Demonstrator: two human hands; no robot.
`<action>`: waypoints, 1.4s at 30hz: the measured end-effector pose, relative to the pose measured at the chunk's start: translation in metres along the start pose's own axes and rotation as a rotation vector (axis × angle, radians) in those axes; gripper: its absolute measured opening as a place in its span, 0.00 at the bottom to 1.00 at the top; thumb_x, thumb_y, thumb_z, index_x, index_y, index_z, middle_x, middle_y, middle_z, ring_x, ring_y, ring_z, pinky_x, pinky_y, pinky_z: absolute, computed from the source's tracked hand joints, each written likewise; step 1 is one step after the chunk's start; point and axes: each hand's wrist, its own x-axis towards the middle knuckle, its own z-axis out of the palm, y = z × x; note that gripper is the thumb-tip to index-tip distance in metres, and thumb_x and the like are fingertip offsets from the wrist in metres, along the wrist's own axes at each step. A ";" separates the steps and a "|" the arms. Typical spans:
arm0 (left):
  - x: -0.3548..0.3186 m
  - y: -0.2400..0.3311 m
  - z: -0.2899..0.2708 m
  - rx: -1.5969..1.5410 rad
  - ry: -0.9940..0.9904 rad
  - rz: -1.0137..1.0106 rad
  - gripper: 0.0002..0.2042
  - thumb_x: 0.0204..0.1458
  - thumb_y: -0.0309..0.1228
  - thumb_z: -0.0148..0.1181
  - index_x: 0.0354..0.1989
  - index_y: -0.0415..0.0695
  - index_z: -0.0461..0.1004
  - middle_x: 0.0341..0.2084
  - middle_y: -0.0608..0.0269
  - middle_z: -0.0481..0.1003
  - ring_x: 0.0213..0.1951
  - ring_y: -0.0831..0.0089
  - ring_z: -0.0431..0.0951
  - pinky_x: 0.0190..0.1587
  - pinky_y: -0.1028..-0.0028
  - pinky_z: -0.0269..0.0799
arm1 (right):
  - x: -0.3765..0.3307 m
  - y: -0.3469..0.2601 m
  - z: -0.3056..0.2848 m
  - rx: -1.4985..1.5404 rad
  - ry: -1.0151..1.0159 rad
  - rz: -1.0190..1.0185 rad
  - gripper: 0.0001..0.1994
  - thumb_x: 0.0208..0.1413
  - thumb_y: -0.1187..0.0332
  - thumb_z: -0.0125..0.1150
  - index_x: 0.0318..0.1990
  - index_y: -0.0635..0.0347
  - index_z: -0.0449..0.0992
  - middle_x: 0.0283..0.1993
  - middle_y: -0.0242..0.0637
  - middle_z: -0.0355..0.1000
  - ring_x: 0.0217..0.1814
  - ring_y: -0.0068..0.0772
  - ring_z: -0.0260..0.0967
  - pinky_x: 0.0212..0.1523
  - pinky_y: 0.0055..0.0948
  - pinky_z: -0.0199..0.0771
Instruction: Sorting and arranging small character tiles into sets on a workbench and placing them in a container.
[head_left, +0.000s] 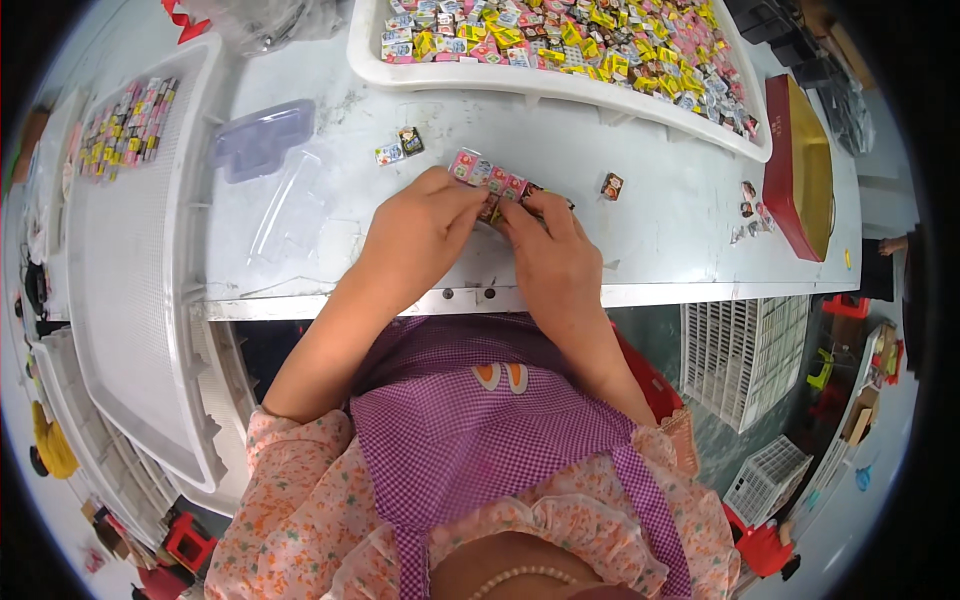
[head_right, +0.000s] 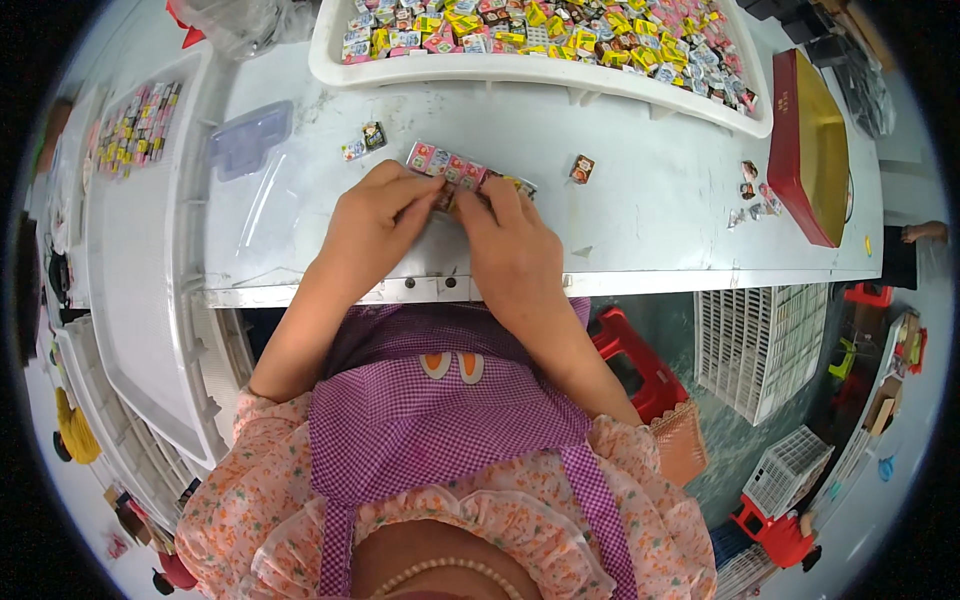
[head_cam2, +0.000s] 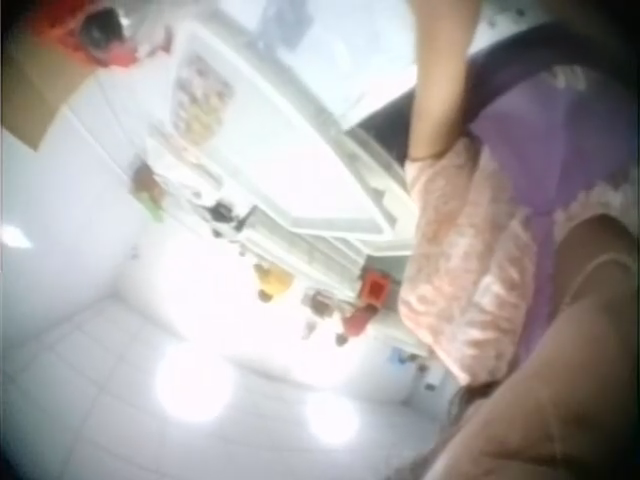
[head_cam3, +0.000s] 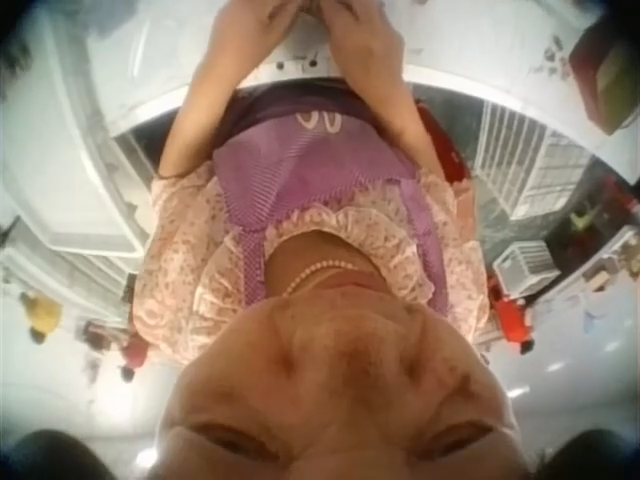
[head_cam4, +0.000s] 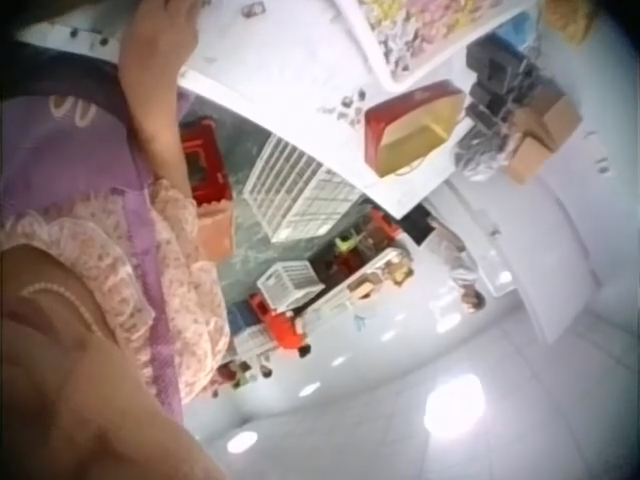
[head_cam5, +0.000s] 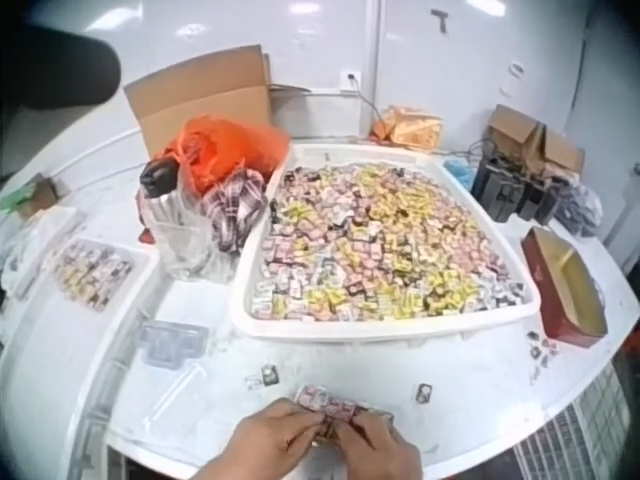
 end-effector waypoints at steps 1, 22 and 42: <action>0.000 0.001 -0.001 0.102 -0.011 0.046 0.09 0.48 0.26 0.58 0.39 0.44 0.76 0.27 0.58 0.71 0.27 0.60 0.74 0.30 0.68 0.72 | 0.000 0.001 0.000 -0.005 0.000 -0.006 0.12 0.45 0.76 0.61 0.40 0.58 0.76 0.38 0.34 0.67 0.34 0.38 0.71 0.29 0.31 0.73; 0.023 -0.026 -0.038 -0.136 0.186 -0.176 0.12 0.57 0.31 0.51 0.47 0.40 0.72 0.31 0.59 0.72 0.32 0.73 0.70 0.38 0.76 0.66 | -0.011 0.020 -0.026 -0.185 -0.128 0.054 0.16 0.46 0.73 0.62 0.46 0.55 0.75 0.53 0.33 0.70 0.38 0.35 0.72 0.37 0.28 0.75; 0.015 0.006 -0.017 0.250 -0.078 0.233 0.24 0.45 0.27 0.60 0.54 0.43 0.66 0.45 0.53 0.71 0.49 0.56 0.66 0.55 0.65 0.60 | -0.009 0.040 -0.030 0.040 -0.142 0.115 0.28 0.40 0.67 0.69 0.53 0.56 0.69 0.49 0.41 0.69 0.44 0.44 0.71 0.38 0.33 0.74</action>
